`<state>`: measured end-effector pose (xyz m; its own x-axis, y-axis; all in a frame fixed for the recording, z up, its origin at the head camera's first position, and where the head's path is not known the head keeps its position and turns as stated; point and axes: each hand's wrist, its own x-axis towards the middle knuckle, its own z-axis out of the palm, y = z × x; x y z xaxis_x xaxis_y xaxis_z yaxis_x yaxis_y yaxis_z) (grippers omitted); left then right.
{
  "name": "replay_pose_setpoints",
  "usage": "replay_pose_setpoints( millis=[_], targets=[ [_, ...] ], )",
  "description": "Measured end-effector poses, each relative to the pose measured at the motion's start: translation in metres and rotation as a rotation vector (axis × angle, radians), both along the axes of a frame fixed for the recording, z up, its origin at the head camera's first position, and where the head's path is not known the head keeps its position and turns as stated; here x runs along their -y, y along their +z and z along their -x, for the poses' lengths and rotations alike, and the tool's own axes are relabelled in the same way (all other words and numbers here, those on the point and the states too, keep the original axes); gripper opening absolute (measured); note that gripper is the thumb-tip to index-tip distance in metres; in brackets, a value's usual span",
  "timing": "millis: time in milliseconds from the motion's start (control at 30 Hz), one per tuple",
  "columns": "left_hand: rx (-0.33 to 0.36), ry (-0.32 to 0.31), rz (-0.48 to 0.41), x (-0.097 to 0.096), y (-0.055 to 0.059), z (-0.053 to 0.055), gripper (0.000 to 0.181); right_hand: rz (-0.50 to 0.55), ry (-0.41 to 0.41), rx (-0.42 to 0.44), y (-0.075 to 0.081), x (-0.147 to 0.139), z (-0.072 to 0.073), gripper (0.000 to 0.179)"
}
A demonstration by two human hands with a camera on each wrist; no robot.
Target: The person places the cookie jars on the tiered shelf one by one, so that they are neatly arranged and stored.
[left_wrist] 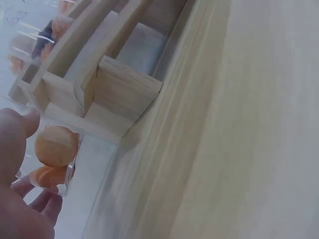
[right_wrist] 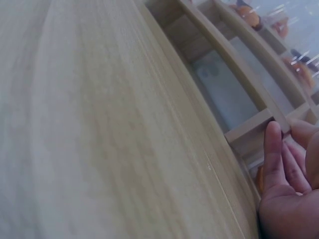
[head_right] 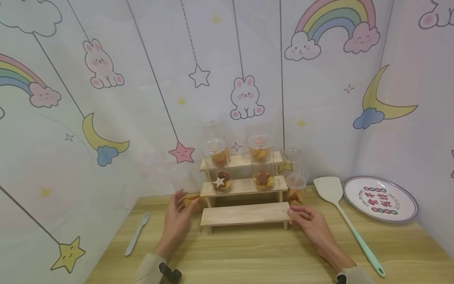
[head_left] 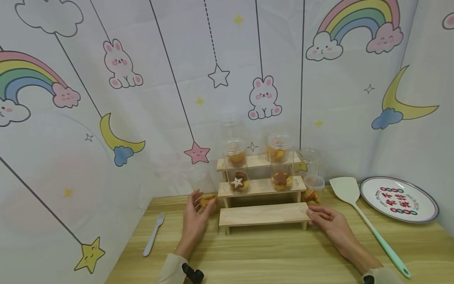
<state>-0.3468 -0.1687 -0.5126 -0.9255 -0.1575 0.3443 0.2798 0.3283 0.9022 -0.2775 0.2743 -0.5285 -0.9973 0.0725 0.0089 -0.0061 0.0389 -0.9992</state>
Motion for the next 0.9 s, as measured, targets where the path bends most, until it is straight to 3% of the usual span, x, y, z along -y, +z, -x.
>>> replay_pose_setpoints(
  millis=[133, 433, 533, 733, 900],
  targets=[
    [-0.02, -0.012, 0.011, 0.002, 0.007, -0.01, 0.071, -0.01, -0.002, 0.012, 0.002, 0.0, -0.001, 0.063],
    [-0.176, 0.003, 0.048, 0.004, 0.017, -0.024, 0.068, -0.008, 0.007, 0.01, 0.002, 0.0, -0.001, 0.064],
    [-0.199, -0.022, 0.031, 0.004, 0.019, -0.028, 0.06, -0.012, 0.008, 0.013, 0.003, 0.001, -0.001, 0.064],
    [-0.203, -0.105, 0.006, -0.006, 0.026, -0.035, 0.057, -0.019, 0.012, 0.017, 0.003, -0.001, 0.0, 0.064],
    [-0.154, -0.156, 0.041, -0.019, 0.027, -0.042, 0.058, -0.018, 0.016, 0.018, 0.001, -0.001, 0.001, 0.063]
  ],
)
